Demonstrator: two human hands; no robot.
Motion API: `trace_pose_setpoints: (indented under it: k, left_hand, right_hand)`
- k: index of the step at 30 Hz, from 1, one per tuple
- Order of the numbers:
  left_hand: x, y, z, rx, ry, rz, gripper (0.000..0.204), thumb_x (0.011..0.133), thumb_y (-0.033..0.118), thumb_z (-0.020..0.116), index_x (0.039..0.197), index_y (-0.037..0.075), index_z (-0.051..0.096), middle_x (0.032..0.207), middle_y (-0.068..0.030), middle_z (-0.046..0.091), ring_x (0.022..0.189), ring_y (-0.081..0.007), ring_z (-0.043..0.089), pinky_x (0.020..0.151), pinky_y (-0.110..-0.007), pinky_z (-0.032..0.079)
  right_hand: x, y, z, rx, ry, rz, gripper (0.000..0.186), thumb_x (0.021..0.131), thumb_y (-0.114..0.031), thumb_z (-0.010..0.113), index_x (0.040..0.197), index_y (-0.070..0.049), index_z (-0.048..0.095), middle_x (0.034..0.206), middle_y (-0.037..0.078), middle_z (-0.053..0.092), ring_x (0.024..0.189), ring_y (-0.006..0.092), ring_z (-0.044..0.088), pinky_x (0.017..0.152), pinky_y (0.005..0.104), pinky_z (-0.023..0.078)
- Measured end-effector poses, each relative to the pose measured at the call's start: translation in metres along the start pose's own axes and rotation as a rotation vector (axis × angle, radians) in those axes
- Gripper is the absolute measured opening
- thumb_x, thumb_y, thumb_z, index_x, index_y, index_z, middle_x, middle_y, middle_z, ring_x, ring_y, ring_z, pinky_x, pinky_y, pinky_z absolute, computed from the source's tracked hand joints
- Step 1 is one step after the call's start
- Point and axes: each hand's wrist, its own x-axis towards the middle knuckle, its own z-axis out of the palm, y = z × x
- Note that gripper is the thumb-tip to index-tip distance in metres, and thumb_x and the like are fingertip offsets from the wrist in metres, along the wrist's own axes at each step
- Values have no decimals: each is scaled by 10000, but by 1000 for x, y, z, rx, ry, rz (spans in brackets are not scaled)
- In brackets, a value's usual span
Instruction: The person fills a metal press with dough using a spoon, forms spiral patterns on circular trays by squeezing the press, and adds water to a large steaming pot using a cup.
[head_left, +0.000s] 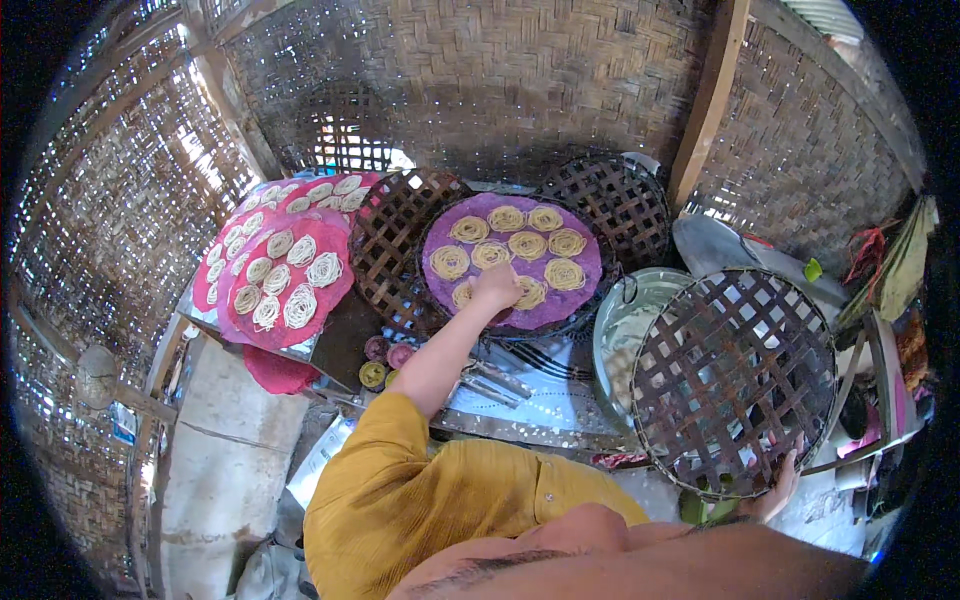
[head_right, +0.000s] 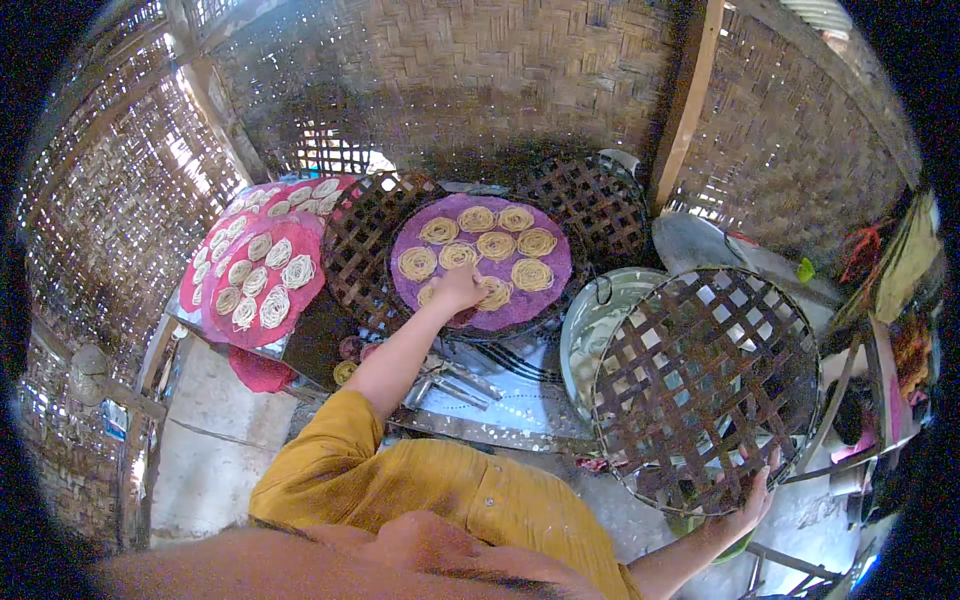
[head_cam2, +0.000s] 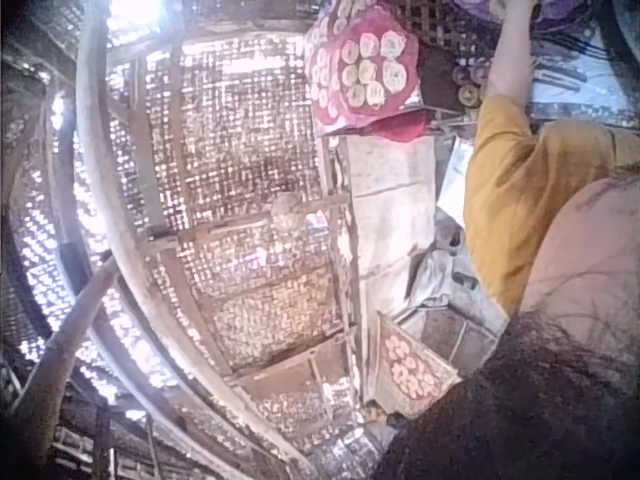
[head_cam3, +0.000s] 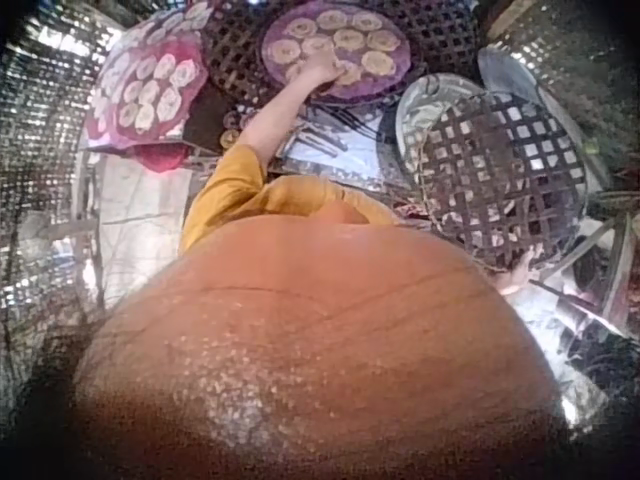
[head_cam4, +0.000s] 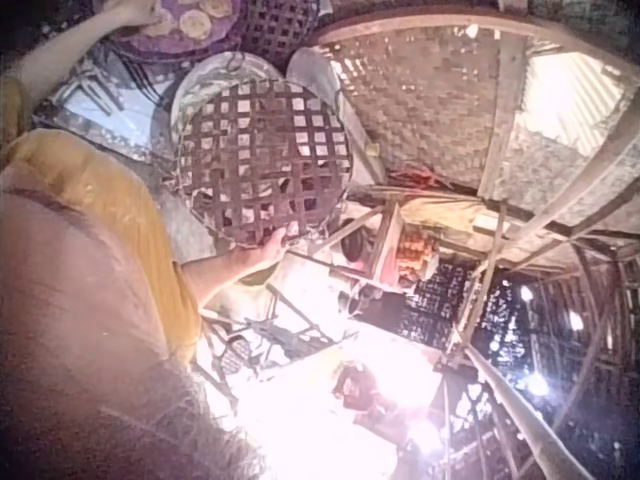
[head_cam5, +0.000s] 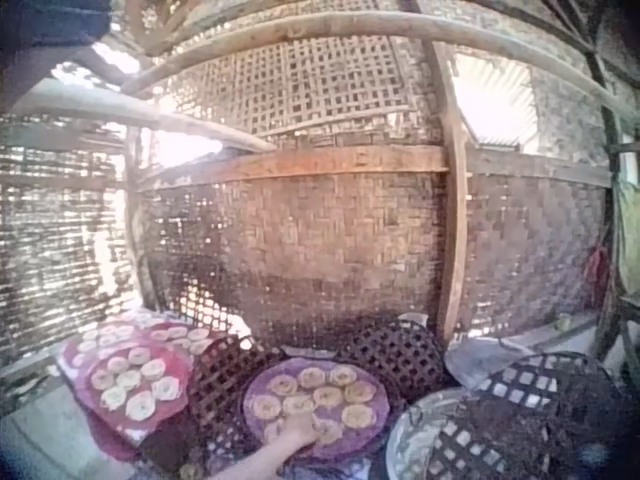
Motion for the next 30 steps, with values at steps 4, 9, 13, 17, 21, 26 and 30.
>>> trace_pose_setpoints:
  k: [4, 9, 13, 17, 21, 26, 30]
  left_hand:
    - [-13, 20, -14, -384, 85, 228, 268, 670, 211, 609, 876, 63, 522, 774, -97, 583, 789, -260, 568, 699, -365, 439]
    - [-14, 29, -39, -543, 370, 528, 296, 663, 97, 572, 948, 63, 498, 755, -121, 558, 737, -279, 560, 654, -373, 443]
    - [-4, 17, -44, -341, 479, 633, 431, 689, 124, 612, 1095, 96, 469, 800, -108, 569, 741, -266, 558, 640, -357, 449]
    - [-8, 7, -25, -91, 264, 595, 520, 685, 186, 641, 1148, 87, 427, 877, -133, 586, 764, -304, 579, 688, -398, 445]
    - [-18, -4, -28, -273, 61, 544, 558, 689, 238, 645, 1198, 136, 440, 830, -116, 616, 763, -291, 590, 688, -389, 451]
    - [21, -43, -49, -105, 445, 93, 386, 683, 273, 627, 1037, 125, 577, 911, -107, 588, 885, -288, 542, 743, -414, 431]
    - [45, -62, -33, 100, 424, -254, 397, 669, 352, 613, 982, 108, 617, 1061, -126, 511, 1063, -301, 412, 858, -471, 342]
  right_hand:
    - [0, 3, -1, -16, 20, 4, 494, 845, -310, 475, 1248, -41, 380, 992, 169, 564, 682, 159, 552, 488, 202, 424]
    - [-3, -5, -2, 0, 50, 13, 469, 854, -288, 458, 1247, -44, 383, 991, 170, 564, 683, 157, 548, 502, 206, 427]
    - [2, 1, -6, -15, -2, 23, 462, 854, -273, 457, 1245, -39, 383, 984, 183, 563, 667, 151, 537, 487, 207, 424]
    - [2, 3, -4, 9, 26, 9, 463, 850, -270, 461, 1238, -28, 390, 984, 186, 560, 662, 148, 532, 482, 206, 421]
    - [-4, -8, 3, -23, 90, 7, 455, 845, -261, 464, 1226, -20, 406, 969, 177, 565, 665, 147, 530, 490, 214, 419]
    - [0, -4, 1, -46, 50, -18, 452, 845, -260, 463, 1225, -21, 408, 965, 173, 565, 666, 154, 528, 477, 210, 412]
    - [4, -1, 0, -2, 34, 37, 449, 845, -257, 464, 1227, -28, 409, 974, 172, 563, 680, 157, 528, 486, 215, 411]
